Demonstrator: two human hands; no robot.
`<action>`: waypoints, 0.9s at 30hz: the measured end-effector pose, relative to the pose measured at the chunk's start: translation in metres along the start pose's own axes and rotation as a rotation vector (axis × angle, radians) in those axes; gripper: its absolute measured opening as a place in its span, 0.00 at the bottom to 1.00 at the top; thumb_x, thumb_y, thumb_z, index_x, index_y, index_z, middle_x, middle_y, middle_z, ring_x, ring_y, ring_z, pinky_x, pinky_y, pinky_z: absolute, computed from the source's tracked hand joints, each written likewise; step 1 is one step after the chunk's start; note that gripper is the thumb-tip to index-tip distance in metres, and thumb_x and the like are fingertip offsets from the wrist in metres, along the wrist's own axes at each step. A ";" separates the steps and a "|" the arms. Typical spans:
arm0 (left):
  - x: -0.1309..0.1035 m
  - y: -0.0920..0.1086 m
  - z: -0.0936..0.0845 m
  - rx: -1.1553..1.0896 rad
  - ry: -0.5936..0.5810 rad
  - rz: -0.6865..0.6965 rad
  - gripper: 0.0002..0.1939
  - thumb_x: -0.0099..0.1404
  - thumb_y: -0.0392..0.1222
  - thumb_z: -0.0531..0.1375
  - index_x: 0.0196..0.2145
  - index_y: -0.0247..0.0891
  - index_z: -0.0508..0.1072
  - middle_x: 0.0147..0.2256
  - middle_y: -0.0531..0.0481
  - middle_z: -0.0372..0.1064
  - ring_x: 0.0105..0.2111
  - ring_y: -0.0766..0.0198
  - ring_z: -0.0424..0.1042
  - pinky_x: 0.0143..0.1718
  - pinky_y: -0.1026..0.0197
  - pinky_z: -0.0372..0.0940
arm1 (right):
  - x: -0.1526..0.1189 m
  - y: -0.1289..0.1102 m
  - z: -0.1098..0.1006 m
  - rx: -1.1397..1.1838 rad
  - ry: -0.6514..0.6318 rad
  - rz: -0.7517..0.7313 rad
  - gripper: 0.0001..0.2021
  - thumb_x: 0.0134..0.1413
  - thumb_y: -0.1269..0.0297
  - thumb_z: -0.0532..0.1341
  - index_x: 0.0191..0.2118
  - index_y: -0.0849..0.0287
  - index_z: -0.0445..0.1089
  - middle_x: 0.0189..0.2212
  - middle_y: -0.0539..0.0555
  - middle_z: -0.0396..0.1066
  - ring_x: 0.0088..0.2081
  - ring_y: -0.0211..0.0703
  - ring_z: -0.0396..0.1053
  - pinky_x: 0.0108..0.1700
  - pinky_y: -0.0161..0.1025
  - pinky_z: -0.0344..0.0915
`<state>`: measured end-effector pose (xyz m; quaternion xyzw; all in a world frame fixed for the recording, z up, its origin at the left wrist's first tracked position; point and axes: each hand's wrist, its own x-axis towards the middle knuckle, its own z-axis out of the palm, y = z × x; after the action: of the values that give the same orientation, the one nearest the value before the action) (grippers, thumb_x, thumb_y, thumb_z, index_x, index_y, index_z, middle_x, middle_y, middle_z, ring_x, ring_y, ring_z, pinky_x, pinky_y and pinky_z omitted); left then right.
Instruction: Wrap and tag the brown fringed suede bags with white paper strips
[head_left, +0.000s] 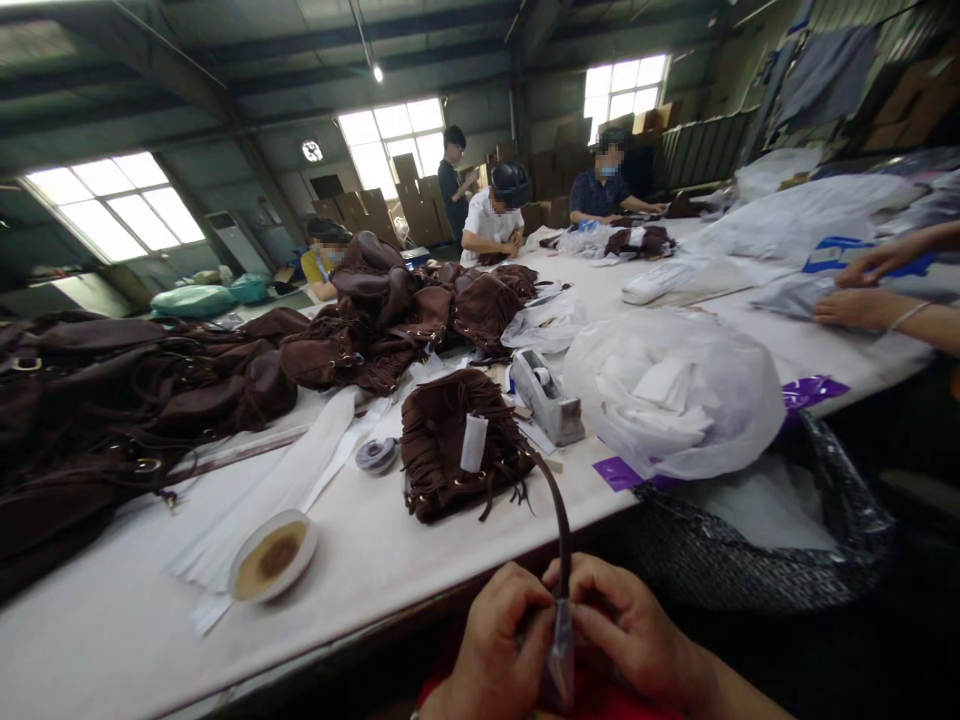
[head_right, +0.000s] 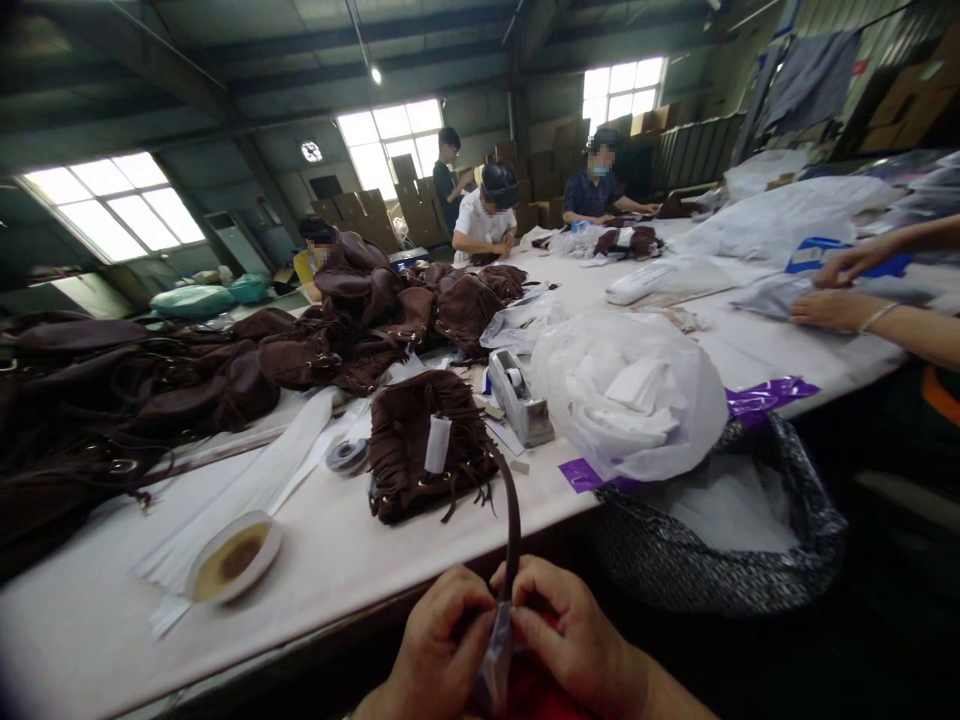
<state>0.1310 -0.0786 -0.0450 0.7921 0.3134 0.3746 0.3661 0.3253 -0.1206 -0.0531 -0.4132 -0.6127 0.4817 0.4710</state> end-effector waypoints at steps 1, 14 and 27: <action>0.000 0.000 0.000 0.001 -0.007 -0.005 0.06 0.66 0.30 0.56 0.34 0.39 0.69 0.31 0.51 0.66 0.32 0.67 0.67 0.33 0.65 0.63 | -0.001 0.000 0.000 0.000 0.003 0.011 0.04 0.64 0.65 0.57 0.38 0.57 0.68 0.43 0.56 0.72 0.41 0.44 0.72 0.44 0.38 0.69; 0.004 0.005 -0.006 -0.078 -0.082 0.044 0.10 0.70 0.31 0.53 0.44 0.41 0.69 0.37 0.49 0.66 0.37 0.65 0.68 0.39 0.63 0.65 | 0.007 -0.009 -0.003 0.053 -0.030 -0.033 0.04 0.62 0.66 0.60 0.35 0.57 0.70 0.42 0.55 0.72 0.44 0.45 0.71 0.48 0.40 0.67; 0.016 0.006 -0.012 0.052 -0.236 -0.029 0.08 0.65 0.27 0.55 0.33 0.38 0.69 0.34 0.49 0.66 0.34 0.65 0.67 0.35 0.64 0.62 | 0.005 0.001 -0.003 -0.076 0.018 0.165 0.11 0.65 0.58 0.57 0.32 0.58 0.65 0.30 0.50 0.69 0.32 0.40 0.66 0.35 0.36 0.63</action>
<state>0.1306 -0.0649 -0.0286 0.8353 0.2891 0.2649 0.3853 0.3275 -0.1146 -0.0525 -0.4841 -0.5902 0.4913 0.4194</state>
